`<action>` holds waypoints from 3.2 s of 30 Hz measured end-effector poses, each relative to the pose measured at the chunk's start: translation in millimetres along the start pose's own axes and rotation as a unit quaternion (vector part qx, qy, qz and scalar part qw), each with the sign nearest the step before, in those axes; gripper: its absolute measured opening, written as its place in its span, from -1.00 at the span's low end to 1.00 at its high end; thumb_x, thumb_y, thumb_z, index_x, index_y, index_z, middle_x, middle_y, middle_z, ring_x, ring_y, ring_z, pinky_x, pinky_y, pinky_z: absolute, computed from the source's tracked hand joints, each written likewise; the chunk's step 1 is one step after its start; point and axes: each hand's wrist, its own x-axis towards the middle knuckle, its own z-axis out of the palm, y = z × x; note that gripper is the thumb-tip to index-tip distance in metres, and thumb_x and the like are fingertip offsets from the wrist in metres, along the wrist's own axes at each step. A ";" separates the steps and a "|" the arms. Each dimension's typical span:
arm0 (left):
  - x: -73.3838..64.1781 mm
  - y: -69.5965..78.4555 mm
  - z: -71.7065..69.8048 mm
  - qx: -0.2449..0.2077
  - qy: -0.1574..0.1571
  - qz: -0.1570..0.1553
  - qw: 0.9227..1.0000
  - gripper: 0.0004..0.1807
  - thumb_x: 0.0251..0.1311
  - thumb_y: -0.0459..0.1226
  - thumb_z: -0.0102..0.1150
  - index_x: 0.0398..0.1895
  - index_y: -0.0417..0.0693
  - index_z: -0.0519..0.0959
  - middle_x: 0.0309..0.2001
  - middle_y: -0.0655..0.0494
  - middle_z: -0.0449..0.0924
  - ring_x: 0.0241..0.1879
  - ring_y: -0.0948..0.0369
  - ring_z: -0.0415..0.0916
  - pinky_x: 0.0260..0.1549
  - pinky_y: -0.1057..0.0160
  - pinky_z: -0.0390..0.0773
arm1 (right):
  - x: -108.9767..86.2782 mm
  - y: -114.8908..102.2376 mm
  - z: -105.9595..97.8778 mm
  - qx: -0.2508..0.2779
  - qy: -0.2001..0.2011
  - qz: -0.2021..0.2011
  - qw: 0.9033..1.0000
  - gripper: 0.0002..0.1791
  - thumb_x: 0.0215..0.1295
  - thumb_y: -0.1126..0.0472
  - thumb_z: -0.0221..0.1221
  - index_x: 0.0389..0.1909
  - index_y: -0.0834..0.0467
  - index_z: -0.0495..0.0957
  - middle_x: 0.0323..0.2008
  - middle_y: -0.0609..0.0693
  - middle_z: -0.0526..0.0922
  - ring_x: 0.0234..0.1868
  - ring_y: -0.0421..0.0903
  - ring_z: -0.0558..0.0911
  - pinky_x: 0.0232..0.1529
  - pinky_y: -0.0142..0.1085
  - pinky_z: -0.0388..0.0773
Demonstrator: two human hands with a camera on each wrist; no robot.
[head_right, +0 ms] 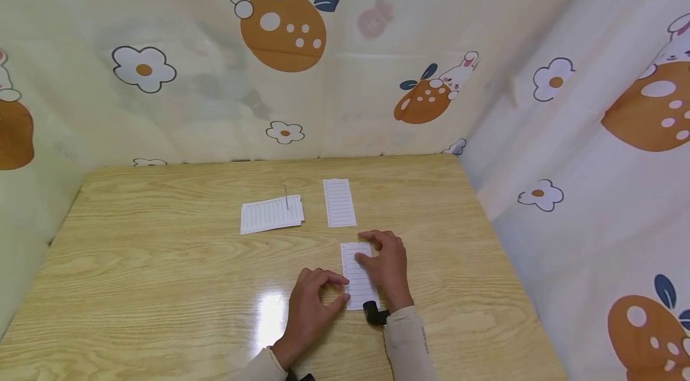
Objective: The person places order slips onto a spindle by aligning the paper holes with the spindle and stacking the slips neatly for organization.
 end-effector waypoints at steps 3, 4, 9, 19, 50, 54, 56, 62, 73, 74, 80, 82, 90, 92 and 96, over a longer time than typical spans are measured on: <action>-1.8 0.4 1.7 0.008 0.000 0.006 1.000 -0.62 -0.18 -0.30 0.71 -0.25 0.24 0.79 -0.37 0.29 0.71 -0.27 0.31 0.42 -0.24 0.40 0.47 | 0.1 0.7 1.0 -0.005 -0.001 0.004 1.000 -0.52 0.00 0.37 0.59 0.01 0.06 0.81 -0.03 0.13 0.75 -0.08 0.07 0.64 0.00 -0.16 0.51; -2.3 0.2 2.6 0.009 0.000 0.007 1.000 -0.62 -0.18 -0.30 0.71 -0.25 0.25 0.79 -0.37 0.29 0.71 -0.27 0.31 0.42 -0.24 0.40 0.47 | 0.1 0.7 1.3 -0.007 -0.001 0.004 1.000 -0.52 -0.01 0.38 0.59 0.01 0.06 0.81 -0.05 0.13 0.74 -0.09 0.05 0.63 -0.01 -0.17 0.51; -3.8 -0.2 6.2 0.016 0.000 0.019 1.000 -0.61 -0.20 -0.29 0.72 -0.26 0.25 0.79 -0.38 0.29 0.70 -0.27 0.31 0.43 -0.24 0.39 0.47 | 1.1 1.5 1.9 -0.017 -0.005 -0.001 1.000 -0.52 -0.01 0.40 0.57 0.00 0.07 0.81 -0.14 0.11 0.71 -0.17 -0.03 0.58 -0.09 -0.24 0.47; -5.5 -1.2 11.1 0.057 -0.005 0.021 0.998 -0.59 -0.24 -0.28 0.73 -0.26 0.28 0.79 -0.39 0.34 0.68 -0.28 0.34 0.41 -0.28 0.41 0.45 | 2.4 2.7 3.0 -0.005 -0.015 0.003 1.000 -0.50 0.01 0.44 0.55 0.02 0.06 0.79 -0.17 0.08 0.70 -0.25 -0.10 0.50 -0.16 -0.33 0.39; -6.7 -6.7 9.1 0.094 -0.008 0.047 0.994 -0.59 -0.26 -0.33 0.71 -0.29 0.27 0.78 -0.38 0.36 0.64 -0.29 0.34 0.40 -0.33 0.46 0.42 | 4.6 2.8 -12.4 0.033 -0.074 0.006 0.997 -0.90 0.25 0.31 0.48 -0.31 0.02 0.82 -0.50 -0.01 0.63 -0.47 -0.17 0.48 -0.43 -0.38 0.39; -7.5 -7.1 7.5 0.091 -0.013 0.034 0.995 -0.60 -0.22 -0.33 0.69 -0.27 0.25 0.79 -0.33 0.31 0.66 -0.25 0.32 0.40 -0.31 0.43 0.46 | 1.8 6.3 -17.8 0.084 -0.088 0.021 0.992 -0.92 0.29 0.28 0.46 -0.25 0.04 0.84 -0.29 0.06 0.78 -0.49 -0.18 0.53 -0.42 -0.36 0.46; -7.5 -6.8 6.5 0.086 -0.012 0.027 0.996 -0.61 -0.19 -0.33 0.68 -0.25 0.24 0.80 -0.28 0.28 0.67 -0.22 0.30 0.41 -0.27 0.38 0.49 | 0.0 6.9 -20.1 0.117 -0.092 0.028 0.988 -0.92 0.31 0.29 0.45 -0.22 0.08 0.83 -0.16 0.09 0.81 -0.48 -0.19 0.55 -0.40 -0.35 0.50; -5.4 -5.6 1.1 0.043 -0.004 0.014 0.999 -0.67 -0.09 -0.31 0.65 -0.22 0.18 0.79 -0.16 0.23 0.70 -0.16 0.25 0.46 -0.13 0.25 0.54 | -2.3 5.8 -24.4 0.187 -0.087 0.032 0.978 -0.90 0.31 0.30 0.44 -0.19 0.21 0.82 -0.06 0.21 0.79 -0.56 -0.25 0.50 -0.45 -0.38 0.47; -9.1 -5.6 -3.9 -0.033 -0.003 -0.015 0.999 -0.71 0.00 -0.27 0.62 -0.21 0.21 0.77 -0.29 0.33 0.74 -0.27 0.24 0.46 -0.22 0.43 0.43 | -4.5 2.9 -23.8 0.243 -0.063 0.052 0.966 -0.78 0.30 0.33 0.45 -0.11 0.38 0.77 -0.15 0.07 0.81 -0.45 -0.27 0.68 -0.36 -0.42 0.58; -9.6 -5.5 -4.5 -0.039 -0.001 -0.018 0.999 -0.72 0.00 -0.28 0.62 -0.21 0.21 0.77 -0.31 0.33 0.72 -0.27 0.24 0.47 -0.22 0.44 0.42 | -4.6 2.7 -23.7 0.248 -0.060 0.052 0.966 -0.77 0.29 0.33 0.45 -0.11 0.39 0.76 -0.15 0.04 0.81 -0.43 -0.27 0.70 -0.34 -0.42 0.60; -10.9 -2.7 -10.0 -0.075 0.010 -0.044 0.996 -0.71 0.01 -0.29 0.61 -0.22 0.26 0.76 -0.36 0.36 0.68 -0.28 0.21 0.49 -0.22 0.39 0.44 | -8.1 1.6 -20.9 0.266 -0.034 0.052 0.962 -0.77 0.27 0.32 0.48 -0.11 0.34 0.78 -0.19 -0.04 0.83 -0.38 -0.22 0.76 -0.29 -0.38 0.67; -10.6 -1.2 -12.1 -0.087 0.013 -0.050 0.995 -0.70 0.02 -0.29 0.60 -0.22 0.28 0.76 -0.37 0.36 0.66 -0.28 0.21 0.47 -0.23 0.39 0.43 | -9.6 0.5 -19.1 0.276 -0.023 0.055 0.959 -0.77 0.25 0.33 0.49 -0.11 0.34 0.78 -0.22 -0.05 0.84 -0.40 -0.21 0.77 -0.28 -0.37 0.70; -9.7 6.0 -19.3 -0.121 0.042 -0.074 0.989 -0.69 0.06 -0.31 0.60 -0.20 0.32 0.77 -0.35 0.16 0.58 -0.33 0.13 0.42 -0.37 0.40 0.37 | -13.7 -9.2 -10.2 0.339 0.032 0.059 0.938 -0.74 0.22 0.41 0.48 -0.11 0.46 0.75 -0.30 -0.10 0.85 -0.45 -0.23 0.75 -0.29 -0.34 0.71; -9.5 8.1 -21.3 -0.126 0.048 -0.076 0.988 -0.70 0.06 -0.30 0.60 -0.21 0.31 0.78 -0.34 0.13 0.58 -0.31 0.12 0.45 -0.37 0.37 0.39 | -14.9 -12.4 -8.6 0.350 0.045 0.060 0.934 -0.74 0.22 0.42 0.48 -0.11 0.48 0.75 -0.31 -0.11 0.85 -0.45 -0.24 0.75 -0.30 -0.35 0.71; -9.0 11.4 -24.4 -0.133 0.060 -0.072 0.987 -0.72 0.07 -0.31 0.59 -0.22 0.28 0.78 -0.35 0.08 0.59 -0.32 0.12 0.46 -0.40 0.27 0.44 | -17.5 -18.5 -6.9 0.362 0.064 0.063 0.928 -0.74 0.22 0.44 0.47 -0.10 0.48 0.74 -0.32 -0.10 0.84 -0.43 -0.25 0.75 -0.30 -0.37 0.70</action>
